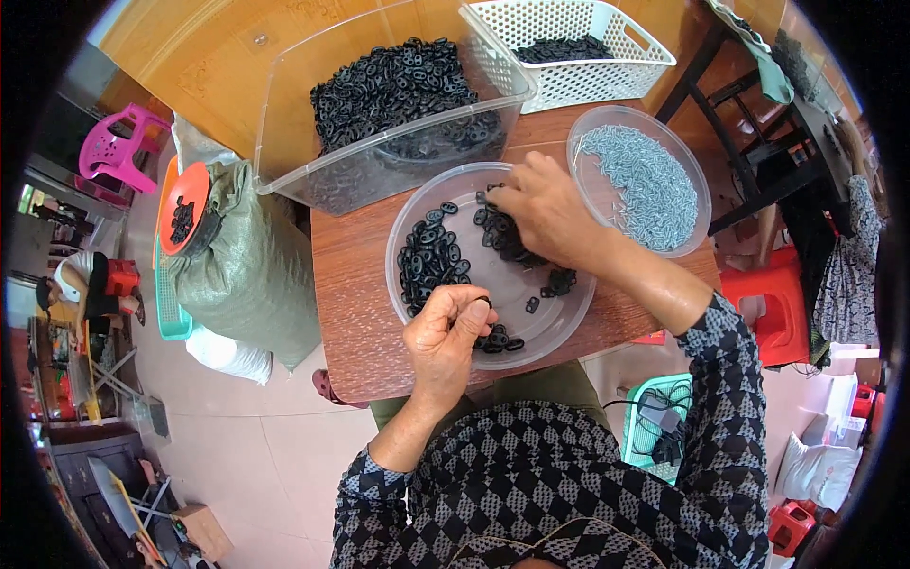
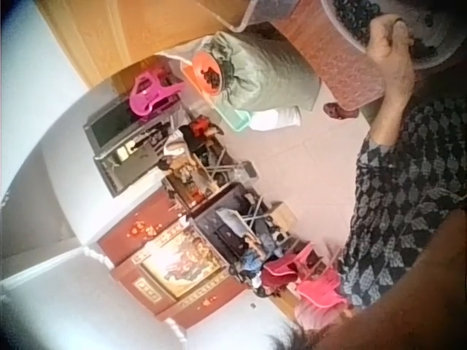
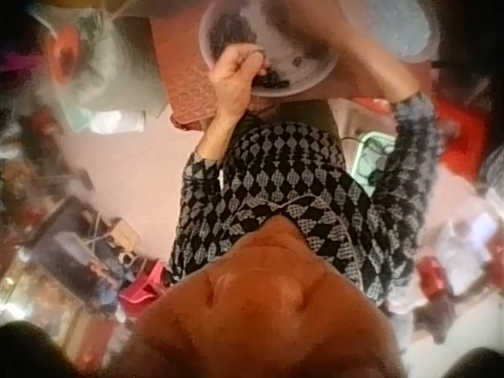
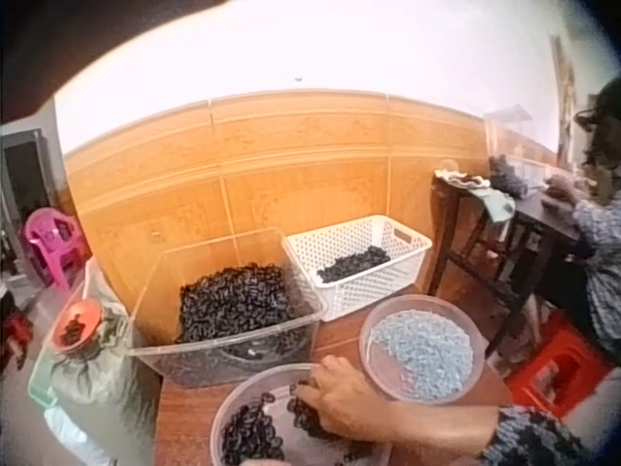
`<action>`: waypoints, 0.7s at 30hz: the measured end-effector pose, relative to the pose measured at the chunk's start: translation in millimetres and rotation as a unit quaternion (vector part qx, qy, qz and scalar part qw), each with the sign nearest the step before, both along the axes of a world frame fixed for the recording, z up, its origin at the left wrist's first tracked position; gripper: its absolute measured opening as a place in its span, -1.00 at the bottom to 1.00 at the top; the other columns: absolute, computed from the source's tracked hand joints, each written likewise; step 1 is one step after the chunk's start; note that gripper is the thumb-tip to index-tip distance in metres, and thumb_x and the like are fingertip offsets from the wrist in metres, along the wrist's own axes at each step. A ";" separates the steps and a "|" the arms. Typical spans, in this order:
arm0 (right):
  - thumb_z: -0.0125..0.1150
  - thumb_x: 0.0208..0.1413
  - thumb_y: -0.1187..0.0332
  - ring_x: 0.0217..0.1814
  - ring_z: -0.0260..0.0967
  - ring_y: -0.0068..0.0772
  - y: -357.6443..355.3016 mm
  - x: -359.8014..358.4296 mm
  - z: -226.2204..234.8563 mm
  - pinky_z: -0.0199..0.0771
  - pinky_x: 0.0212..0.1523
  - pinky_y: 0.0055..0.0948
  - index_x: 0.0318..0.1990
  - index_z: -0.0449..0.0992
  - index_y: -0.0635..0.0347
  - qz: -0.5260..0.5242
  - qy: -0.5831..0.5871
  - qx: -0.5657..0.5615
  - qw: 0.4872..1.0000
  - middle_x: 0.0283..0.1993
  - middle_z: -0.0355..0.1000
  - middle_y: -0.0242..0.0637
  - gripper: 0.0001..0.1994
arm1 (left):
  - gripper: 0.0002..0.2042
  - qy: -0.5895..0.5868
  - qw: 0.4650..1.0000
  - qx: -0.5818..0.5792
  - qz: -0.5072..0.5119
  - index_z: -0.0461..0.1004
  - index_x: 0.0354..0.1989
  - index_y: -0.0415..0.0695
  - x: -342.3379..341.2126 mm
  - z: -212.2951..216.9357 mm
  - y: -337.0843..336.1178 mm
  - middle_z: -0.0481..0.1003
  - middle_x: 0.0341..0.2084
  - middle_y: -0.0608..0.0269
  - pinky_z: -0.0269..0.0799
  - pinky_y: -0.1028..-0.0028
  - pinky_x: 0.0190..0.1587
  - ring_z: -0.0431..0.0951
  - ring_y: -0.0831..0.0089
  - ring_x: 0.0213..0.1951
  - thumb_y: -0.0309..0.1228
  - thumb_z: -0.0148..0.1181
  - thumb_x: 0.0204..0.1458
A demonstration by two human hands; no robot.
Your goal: The person assembles plastic cord locks by picking up plastic stoppers and metal pins from trays and inserting the pins into the stoppers by hand.
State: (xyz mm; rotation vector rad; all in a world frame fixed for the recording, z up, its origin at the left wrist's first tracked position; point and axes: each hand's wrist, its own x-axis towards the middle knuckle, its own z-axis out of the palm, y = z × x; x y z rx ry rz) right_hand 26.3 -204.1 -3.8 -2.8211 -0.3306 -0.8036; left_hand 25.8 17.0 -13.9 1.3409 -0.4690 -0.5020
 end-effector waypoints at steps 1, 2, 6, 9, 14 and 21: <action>0.16 -0.27 0.58 -0.30 0.20 -0.14 -5.2 -3.7 1.0 0.24 -0.26 -0.28 -0.31 0.53 0.21 -0.012 -0.021 0.012 1.000 -0.44 0.28 -0.23 -0.74 | -0.86 0.000 1.000 -0.002 0.000 0.44 -0.24 -0.30 0.5 -1.0 0.3 0.49 -0.45 0.29 0.43 0.64 -0.37 0.48 0.63 -0.41 -0.47 0.12 0.12; 0.16 -0.27 0.58 -0.30 0.20 -0.14 -13.2 -9.4 3.3 0.24 -0.26 -0.28 -0.31 0.53 0.21 -0.015 -0.021 0.010 1.000 -0.44 0.28 -0.23 -0.74 | -0.86 0.000 1.000 -0.003 -0.003 0.44 -0.24 -0.30 1.0 -0.9 -0.8 0.49 -0.45 0.29 0.43 0.64 -0.37 0.48 0.63 -0.41 -0.47 0.12 0.12; 0.21 -0.18 0.55 -0.34 0.28 -0.15 -48.1 -25.6 4.0 0.30 -0.29 -0.25 -0.34 0.55 0.23 -0.089 -0.051 0.036 0.994 -0.45 0.39 -0.21 -0.84 | -0.89 -0.008 1.000 0.006 -0.001 0.45 -0.24 -0.31 5.8 -4.7 0.7 0.50 -0.46 0.27 0.45 0.63 -0.38 0.50 0.60 -0.42 -0.52 0.09 0.12; 0.22 -0.12 0.51 -0.30 0.32 -0.13 -70.7 -40.2 8.4 0.33 -0.23 -0.26 -0.34 0.57 0.24 -0.204 0.021 0.101 0.974 -0.45 0.42 -0.18 -0.87 | -0.90 -0.014 1.000 0.017 -0.001 0.45 -0.25 -0.32 12.4 -9.4 3.1 0.51 -0.46 0.24 0.46 0.62 -0.39 0.52 0.56 -0.43 -0.55 0.07 0.11; 0.24 -0.14 0.49 -0.25 0.35 -0.15 -94.6 -46.8 1.3 0.34 -0.17 -0.26 -0.37 0.58 0.23 -0.283 0.027 0.125 0.950 -0.38 0.48 -0.17 -0.88 | -0.89 -0.019 1.000 0.003 0.017 0.45 -0.26 -0.32 20.2 -12.8 4.4 0.50 -0.48 0.25 0.44 0.63 -0.42 0.51 0.56 -0.45 -0.53 0.11 0.09; 0.07 -0.25 0.57 -0.29 0.35 -0.03 -114.8 -46.7 -18.9 0.37 -0.16 -0.18 -0.41 0.61 0.14 -0.242 0.065 0.108 0.962 -0.46 0.49 -0.09 -0.77 | -0.88 0.002 1.000 -0.013 0.027 0.45 -0.28 -0.32 8.9 -14.1 -6.0 0.49 -0.50 0.25 0.43 0.63 -0.44 0.51 0.54 -0.47 -0.51 0.15 0.08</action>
